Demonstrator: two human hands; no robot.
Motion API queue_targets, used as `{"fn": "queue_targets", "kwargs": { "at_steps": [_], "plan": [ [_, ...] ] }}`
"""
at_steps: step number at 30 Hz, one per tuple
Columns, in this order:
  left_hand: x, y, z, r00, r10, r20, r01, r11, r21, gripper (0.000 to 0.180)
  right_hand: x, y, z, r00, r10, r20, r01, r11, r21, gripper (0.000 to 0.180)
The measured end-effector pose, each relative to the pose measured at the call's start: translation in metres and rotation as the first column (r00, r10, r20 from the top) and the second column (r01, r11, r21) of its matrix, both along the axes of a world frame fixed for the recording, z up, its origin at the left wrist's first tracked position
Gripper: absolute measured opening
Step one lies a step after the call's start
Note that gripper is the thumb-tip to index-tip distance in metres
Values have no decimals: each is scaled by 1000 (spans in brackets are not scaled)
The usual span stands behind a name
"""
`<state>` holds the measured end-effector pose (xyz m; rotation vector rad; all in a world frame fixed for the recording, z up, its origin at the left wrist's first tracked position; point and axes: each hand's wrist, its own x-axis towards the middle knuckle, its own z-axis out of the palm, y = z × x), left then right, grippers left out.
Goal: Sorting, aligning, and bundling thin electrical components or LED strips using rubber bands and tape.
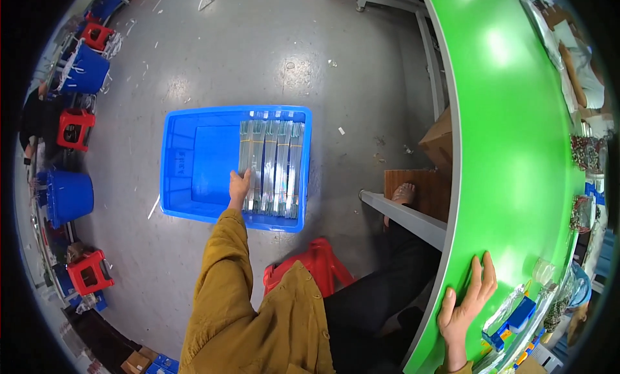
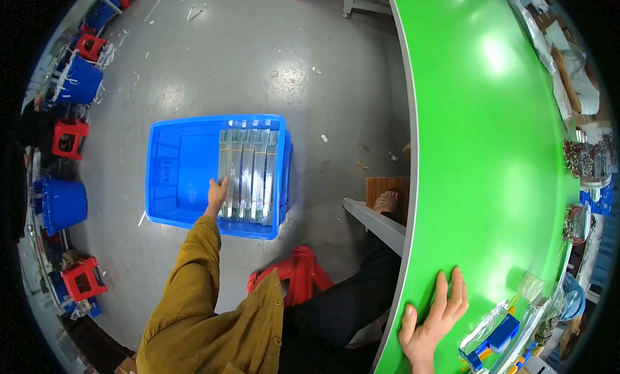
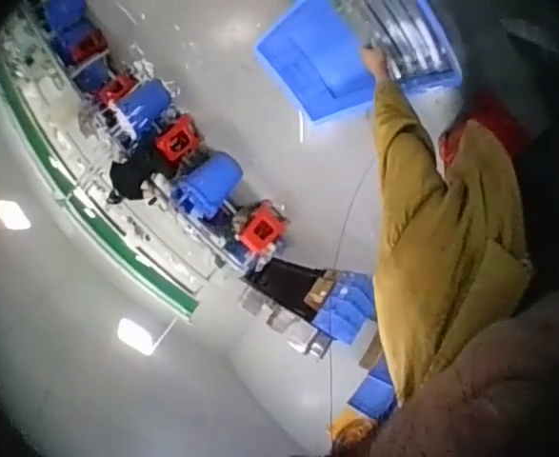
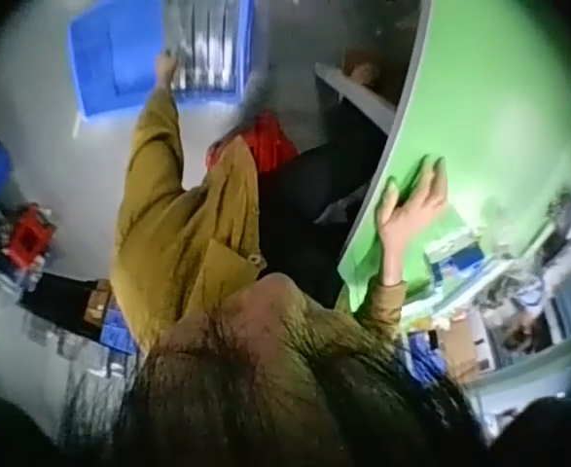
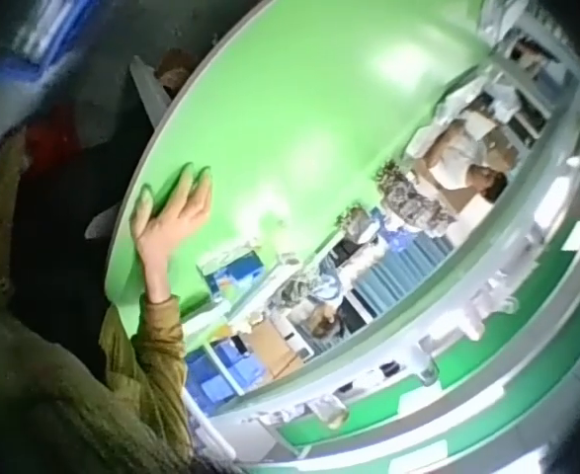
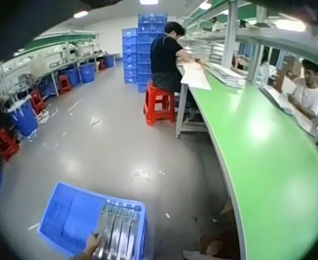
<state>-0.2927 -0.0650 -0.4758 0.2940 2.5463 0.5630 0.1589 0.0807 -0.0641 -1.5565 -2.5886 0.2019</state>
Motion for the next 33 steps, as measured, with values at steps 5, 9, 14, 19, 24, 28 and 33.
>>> {"fn": "queue_targets", "kwargs": {
  "at_steps": [5,9,14,19,24,28,33],
  "plan": [
    [3,-14,27,996,-15,-91,11,999,-37,64,-3,1,2,997,13,-78,-8,998,65,51],
    [-20,-76,23,982,-87,169,38,961,272,57,7,-2,8,991,30,-127,-19,996,83,50],
    [-38,-100,12,900,-194,391,-42,853,520,51,8,-2,7,993,10,-116,-5,999,39,53],
    [-58,-105,-25,937,-35,346,-118,903,413,56,-40,25,-18,999,28,-19,-28,999,-23,60],
    [-74,-101,-72,948,122,295,-204,942,266,61,-97,65,-42,993,111,30,-109,992,-68,69],
    [-102,-101,-109,949,193,249,-236,959,156,65,-104,81,-52,992,66,111,-55,993,-105,85],
    [-135,-75,-158,958,224,179,-236,971,47,70,-105,94,-77,991,58,119,-55,998,-25,82]
  ]
}}
